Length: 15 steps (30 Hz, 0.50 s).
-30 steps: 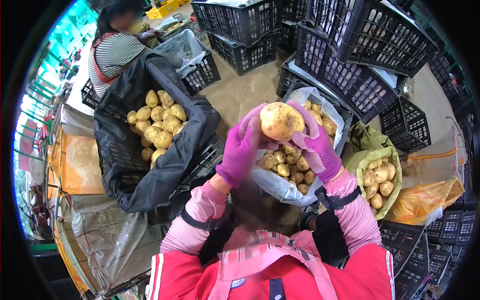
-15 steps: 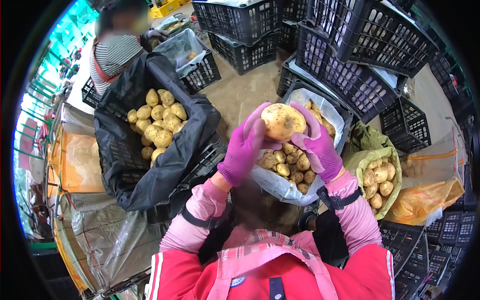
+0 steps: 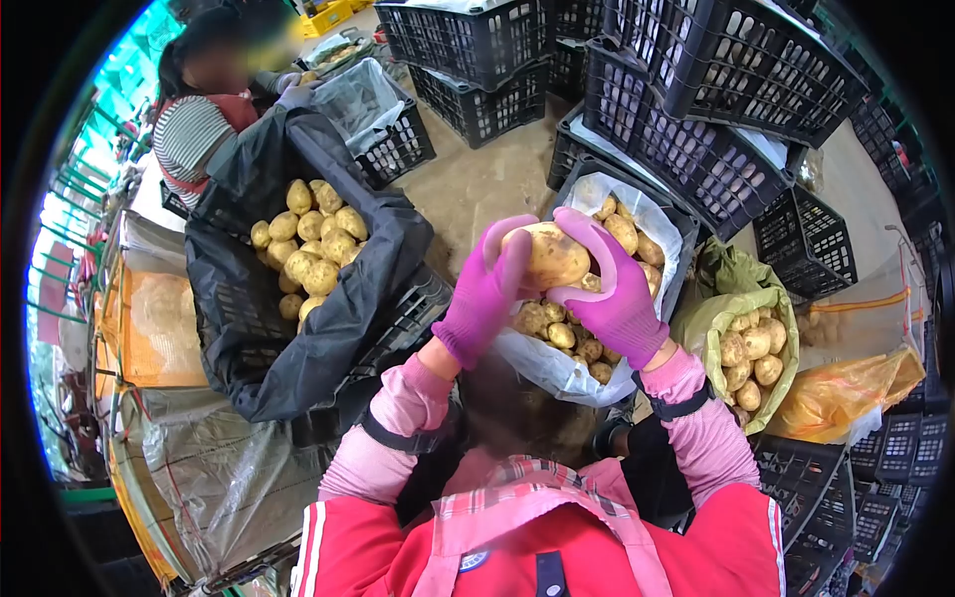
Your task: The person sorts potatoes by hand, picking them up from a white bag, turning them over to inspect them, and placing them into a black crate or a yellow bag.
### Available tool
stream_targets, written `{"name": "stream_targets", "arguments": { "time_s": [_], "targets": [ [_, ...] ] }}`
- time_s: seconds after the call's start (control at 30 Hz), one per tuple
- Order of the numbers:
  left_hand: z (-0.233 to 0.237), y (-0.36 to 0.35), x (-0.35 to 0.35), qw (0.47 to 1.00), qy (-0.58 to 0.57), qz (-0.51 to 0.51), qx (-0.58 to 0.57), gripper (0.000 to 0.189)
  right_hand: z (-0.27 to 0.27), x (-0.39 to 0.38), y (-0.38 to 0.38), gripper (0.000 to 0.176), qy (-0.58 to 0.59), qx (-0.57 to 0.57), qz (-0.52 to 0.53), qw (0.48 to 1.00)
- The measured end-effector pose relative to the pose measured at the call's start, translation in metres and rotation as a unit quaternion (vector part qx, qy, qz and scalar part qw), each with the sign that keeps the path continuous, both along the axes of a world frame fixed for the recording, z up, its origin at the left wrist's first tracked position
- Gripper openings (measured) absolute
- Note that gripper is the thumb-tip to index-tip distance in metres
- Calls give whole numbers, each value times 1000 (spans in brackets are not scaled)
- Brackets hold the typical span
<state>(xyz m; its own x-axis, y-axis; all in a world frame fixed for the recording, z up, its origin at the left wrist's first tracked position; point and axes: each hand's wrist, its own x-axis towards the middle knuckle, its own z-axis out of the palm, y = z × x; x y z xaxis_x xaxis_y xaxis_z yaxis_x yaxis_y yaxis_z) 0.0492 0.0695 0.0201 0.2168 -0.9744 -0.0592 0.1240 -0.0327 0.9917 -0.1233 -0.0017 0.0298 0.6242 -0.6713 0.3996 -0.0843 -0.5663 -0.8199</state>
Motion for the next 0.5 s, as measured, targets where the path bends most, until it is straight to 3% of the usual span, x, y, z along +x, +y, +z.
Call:
{"name": "stream_targets", "arguments": {
  "time_s": [0.1, 0.2, 0.3, 0.4, 0.5],
  "targets": [
    [2, -3, 7, 995, 102, -16, 1, 48, -2, 1, 2, 78, -33, 65, 9, 997],
    [9, -3, 10, 991, 126, -33, 10, 46, 1, 1, 2, 78, -45, 88, 10, 995],
    [-1, -6, 17, 994, -56, -39, -83, 51, 2, 2, 3, 76, -87, 135, 18, 987],
    [11, 0, 8, 995, 69, -32, -57, 50, 3, 0, -4, 73, -83, 194, 17, 977],
    [-1, -2, 7, 990, 81, -40, -104, 47, 11, -4, -5, 73, -51, 236, 12, 970]
  ]
}}
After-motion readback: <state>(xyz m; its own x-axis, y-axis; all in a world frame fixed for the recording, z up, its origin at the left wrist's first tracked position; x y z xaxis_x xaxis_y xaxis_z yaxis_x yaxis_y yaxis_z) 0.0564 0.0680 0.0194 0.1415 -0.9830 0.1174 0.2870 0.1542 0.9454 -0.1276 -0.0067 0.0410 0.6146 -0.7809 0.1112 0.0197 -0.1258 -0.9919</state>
